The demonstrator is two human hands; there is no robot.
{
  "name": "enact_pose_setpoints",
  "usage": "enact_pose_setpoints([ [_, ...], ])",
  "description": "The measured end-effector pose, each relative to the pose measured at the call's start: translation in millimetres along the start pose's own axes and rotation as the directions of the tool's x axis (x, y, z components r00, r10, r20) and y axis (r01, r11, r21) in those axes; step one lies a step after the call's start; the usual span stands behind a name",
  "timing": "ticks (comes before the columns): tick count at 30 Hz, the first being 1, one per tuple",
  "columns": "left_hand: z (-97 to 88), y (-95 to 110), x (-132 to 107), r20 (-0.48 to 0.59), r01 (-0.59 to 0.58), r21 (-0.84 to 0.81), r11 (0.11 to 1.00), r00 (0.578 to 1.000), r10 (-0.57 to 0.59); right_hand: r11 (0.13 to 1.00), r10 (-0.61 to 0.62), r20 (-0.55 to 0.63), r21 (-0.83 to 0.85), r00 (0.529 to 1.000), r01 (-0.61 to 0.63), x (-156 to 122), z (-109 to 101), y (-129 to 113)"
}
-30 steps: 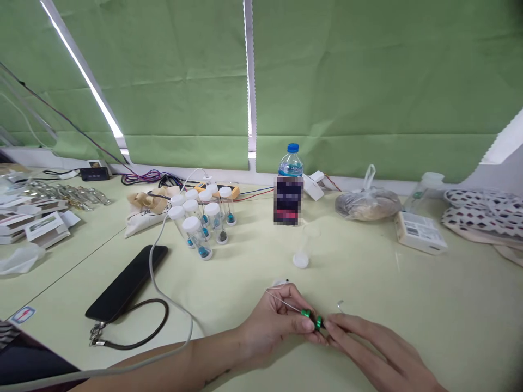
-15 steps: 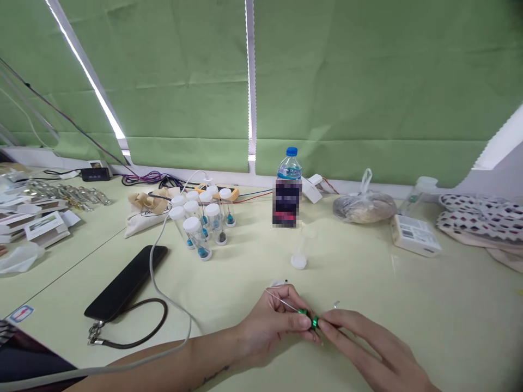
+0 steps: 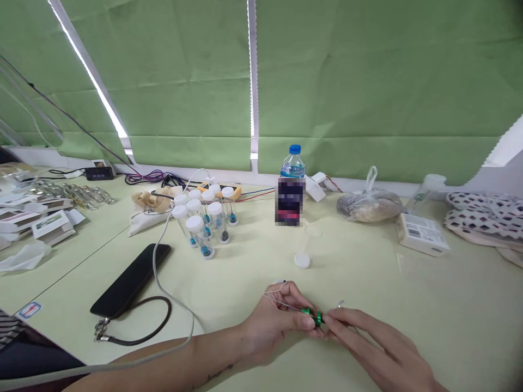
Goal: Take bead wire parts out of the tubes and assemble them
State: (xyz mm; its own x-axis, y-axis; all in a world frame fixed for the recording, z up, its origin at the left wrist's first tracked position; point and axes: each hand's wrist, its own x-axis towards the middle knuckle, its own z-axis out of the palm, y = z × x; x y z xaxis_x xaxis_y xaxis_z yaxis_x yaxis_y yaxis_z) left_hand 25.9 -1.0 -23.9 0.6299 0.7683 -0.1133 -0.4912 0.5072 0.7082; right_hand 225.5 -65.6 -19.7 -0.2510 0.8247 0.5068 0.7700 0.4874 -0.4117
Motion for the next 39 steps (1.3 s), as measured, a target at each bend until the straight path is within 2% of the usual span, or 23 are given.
enact_pose_setpoints([
  [8, -1.0, -2.0, 1.3, -0.017, 0.015, -0.010, 1.000, 1.000, -0.015, 0.995, -0.088, 0.008, -0.045, 0.996, 0.089, -4.6, 1.6, 9.8],
  [14, -0.8, -0.5, 0.1, 0.003, 0.012, -0.021, 1.000, 1.000, -0.012, 0.972, -0.201, -0.043, -0.135, 0.979, 0.194, -8.9, 4.5, 14.4],
  [25, -1.6, 1.8, 2.6, -0.007, 0.004, 0.019, 1.000, 1.000, -0.003, 0.980, -0.178, -0.012, -0.093, 0.984, 0.176, 1.2, 4.1, 11.9],
  [31, -0.5, 2.7, 3.3, 0.001, -0.018, 0.026, 1.000, 1.000, 0.018, 0.966, -0.239, -0.031, -0.110, 0.971, 0.234, 10.0, 0.8, 8.4],
  [39, -1.9, 2.6, 3.4, -0.022, 0.016, 0.015, 1.000, 1.000, -0.015, 0.976, -0.200, 0.035, -0.075, 0.979, 0.202, 4.9, 3.6, 15.8],
])
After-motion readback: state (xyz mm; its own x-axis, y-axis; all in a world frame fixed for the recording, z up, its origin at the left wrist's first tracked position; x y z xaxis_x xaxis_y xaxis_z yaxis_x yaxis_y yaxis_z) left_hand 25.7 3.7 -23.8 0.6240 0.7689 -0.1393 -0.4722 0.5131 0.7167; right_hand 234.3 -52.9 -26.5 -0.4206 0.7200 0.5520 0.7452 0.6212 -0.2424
